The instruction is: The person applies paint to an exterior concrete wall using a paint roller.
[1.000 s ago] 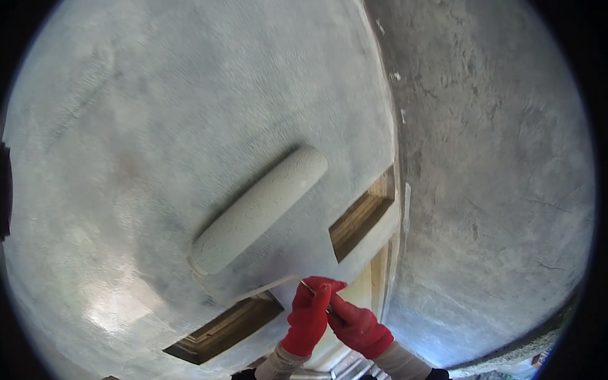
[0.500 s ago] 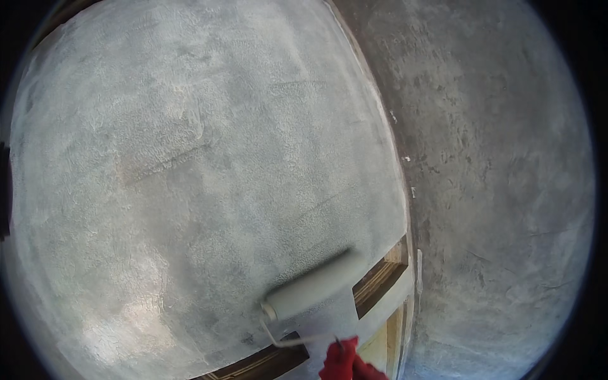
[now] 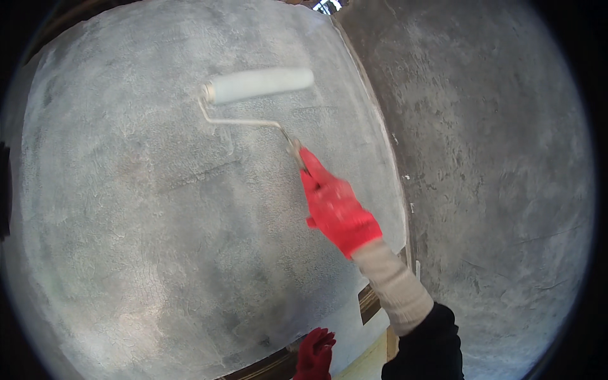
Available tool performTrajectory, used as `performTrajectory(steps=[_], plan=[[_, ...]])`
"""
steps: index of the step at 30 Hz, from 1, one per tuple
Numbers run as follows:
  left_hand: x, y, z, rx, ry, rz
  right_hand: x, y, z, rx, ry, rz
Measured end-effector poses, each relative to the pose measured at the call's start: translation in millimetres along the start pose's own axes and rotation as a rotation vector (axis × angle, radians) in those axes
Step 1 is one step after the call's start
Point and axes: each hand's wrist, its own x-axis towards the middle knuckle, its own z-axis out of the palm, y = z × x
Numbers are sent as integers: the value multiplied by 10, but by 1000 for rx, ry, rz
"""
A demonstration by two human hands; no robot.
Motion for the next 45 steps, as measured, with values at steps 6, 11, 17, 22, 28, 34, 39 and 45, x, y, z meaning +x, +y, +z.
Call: performTrajectory(steps=[6,11,17,22,28,34,39,45], plan=[[-247,-70,-399,-4,1,-31,-1453,1183,103,-54,-22,168],[-418,-58,-518,-12,-61,-47,-2000,1449,84,-72,65,136],[-394,155,-674,23,-15,-31,-304,170,164,-125,-106,106],[-335,148,-693,209,38,10,1472,-593,226,-257,88,-483],[-223,160,-632,141,69,29,1610,-858,171,-323,7,-438],[-185,58,-512,65,-30,89,309,162,-20,-305,-2,-323],[-98,167,-480,136,-74,125,386,75,-119,-314,-52,-283],[102,401,-596,119,-59,70,1906,-723,181,-366,103,-594]])
